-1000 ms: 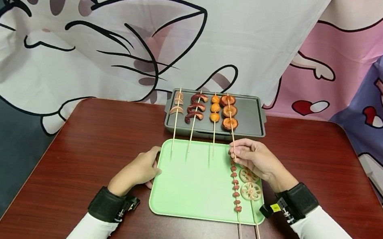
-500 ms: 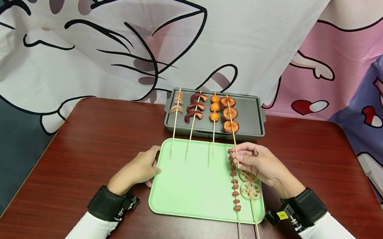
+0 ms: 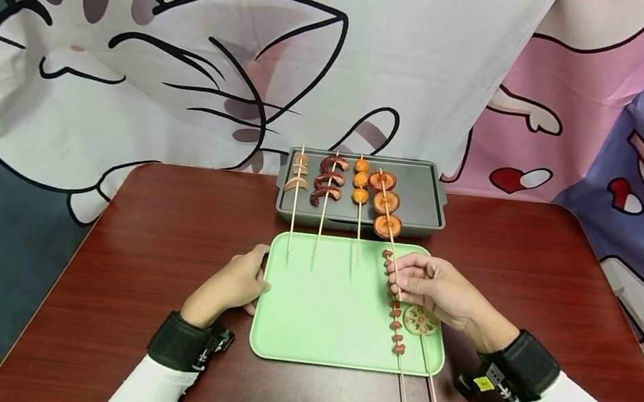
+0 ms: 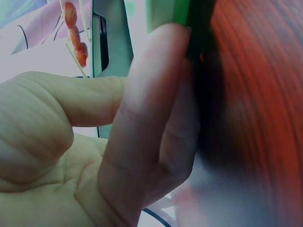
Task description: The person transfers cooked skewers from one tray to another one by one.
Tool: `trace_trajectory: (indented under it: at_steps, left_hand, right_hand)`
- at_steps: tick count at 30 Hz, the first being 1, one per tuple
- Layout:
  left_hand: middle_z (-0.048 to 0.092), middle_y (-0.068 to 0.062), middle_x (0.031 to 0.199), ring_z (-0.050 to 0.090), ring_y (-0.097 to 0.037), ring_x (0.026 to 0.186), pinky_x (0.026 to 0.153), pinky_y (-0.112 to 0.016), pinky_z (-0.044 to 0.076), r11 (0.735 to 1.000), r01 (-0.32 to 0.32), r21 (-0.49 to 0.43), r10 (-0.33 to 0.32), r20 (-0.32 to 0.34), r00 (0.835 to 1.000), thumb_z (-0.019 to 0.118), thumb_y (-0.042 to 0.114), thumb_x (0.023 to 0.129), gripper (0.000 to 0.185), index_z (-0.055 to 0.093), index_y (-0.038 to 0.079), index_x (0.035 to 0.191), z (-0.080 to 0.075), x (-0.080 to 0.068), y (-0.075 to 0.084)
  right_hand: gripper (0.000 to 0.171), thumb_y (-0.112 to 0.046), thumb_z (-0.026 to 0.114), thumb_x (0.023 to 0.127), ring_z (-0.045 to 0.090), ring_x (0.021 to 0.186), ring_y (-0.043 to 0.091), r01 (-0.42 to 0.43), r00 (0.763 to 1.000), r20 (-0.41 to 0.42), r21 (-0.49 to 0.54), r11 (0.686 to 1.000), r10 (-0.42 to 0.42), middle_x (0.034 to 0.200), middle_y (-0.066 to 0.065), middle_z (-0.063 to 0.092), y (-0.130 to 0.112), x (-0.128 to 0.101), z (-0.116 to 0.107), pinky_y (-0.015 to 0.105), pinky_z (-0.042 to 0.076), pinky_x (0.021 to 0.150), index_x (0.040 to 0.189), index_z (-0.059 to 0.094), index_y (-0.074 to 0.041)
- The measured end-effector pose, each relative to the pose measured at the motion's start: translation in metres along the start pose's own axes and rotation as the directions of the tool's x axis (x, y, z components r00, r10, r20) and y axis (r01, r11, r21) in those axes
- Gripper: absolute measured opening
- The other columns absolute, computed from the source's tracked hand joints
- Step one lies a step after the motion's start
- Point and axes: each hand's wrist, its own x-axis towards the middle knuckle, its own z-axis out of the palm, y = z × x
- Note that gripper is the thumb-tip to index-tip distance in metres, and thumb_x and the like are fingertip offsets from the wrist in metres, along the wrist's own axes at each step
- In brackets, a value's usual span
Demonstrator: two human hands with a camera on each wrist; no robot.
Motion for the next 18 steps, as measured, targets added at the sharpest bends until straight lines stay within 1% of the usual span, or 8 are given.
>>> trace_trajectory:
  at_steps: [4,9,15,18]
  left_hand:
    - [0.053,-0.016,0.084,0.065,-0.023,0.049,0.046,-0.037,0.062,1.000,0.004,-0.006,-0.004,-0.001,1.000,0.065,-0.006,0.097,0.069,0.031,0.001,0.157,0.000,0.000,0.000]
    - [0.054,-0.016,0.084,0.065,-0.023,0.050,0.047,-0.036,0.062,1.000,0.009,-0.007,-0.009,-0.001,1.000,0.064,-0.006,0.097,0.069,0.031,0.001,0.157,0.000,-0.001,0.001]
    - [0.053,-0.016,0.084,0.065,-0.023,0.050,0.046,-0.036,0.062,1.000,0.004,-0.010,-0.004,0.001,1.000,0.064,-0.006,0.097,0.068,0.031,0.001,0.157,0.000,-0.001,0.001]
    - [0.053,-0.016,0.083,0.065,-0.023,0.049,0.046,-0.036,0.062,1.000,-0.006,-0.011,0.006,0.000,1.000,0.064,-0.006,0.097,0.068,0.031,0.000,0.156,0.000,-0.001,0.001]
  right_hand:
    - [0.017,0.002,0.063,0.100,0.074,0.089,0.010,-0.004,1.000,0.004,-0.013,1.000,0.004,0.102,0.003,0.077,0.002,-0.004,0.001,0.022,0.065,0.079,0.116,0.063,-0.002]
    - [0.016,0.001,0.065,0.099,0.074,0.089,0.010,0.006,1.000,0.018,-0.020,1.000,-0.006,0.101,0.003,0.076,0.004,-0.010,0.001,0.022,0.065,0.079,0.115,0.062,-0.002]
    - [0.014,0.000,0.065,0.099,0.073,0.088,0.008,0.003,1.000,-0.008,-0.058,0.998,-0.003,0.103,0.001,0.076,0.007,-0.015,0.001,0.022,0.064,0.079,0.113,0.065,-0.003]
    - [0.014,0.000,0.064,0.100,0.073,0.089,0.008,0.006,1.000,-0.005,-0.062,0.998,-0.007,0.102,-0.001,0.076,0.008,-0.018,0.001,0.022,0.064,0.078,0.114,0.064,-0.002]
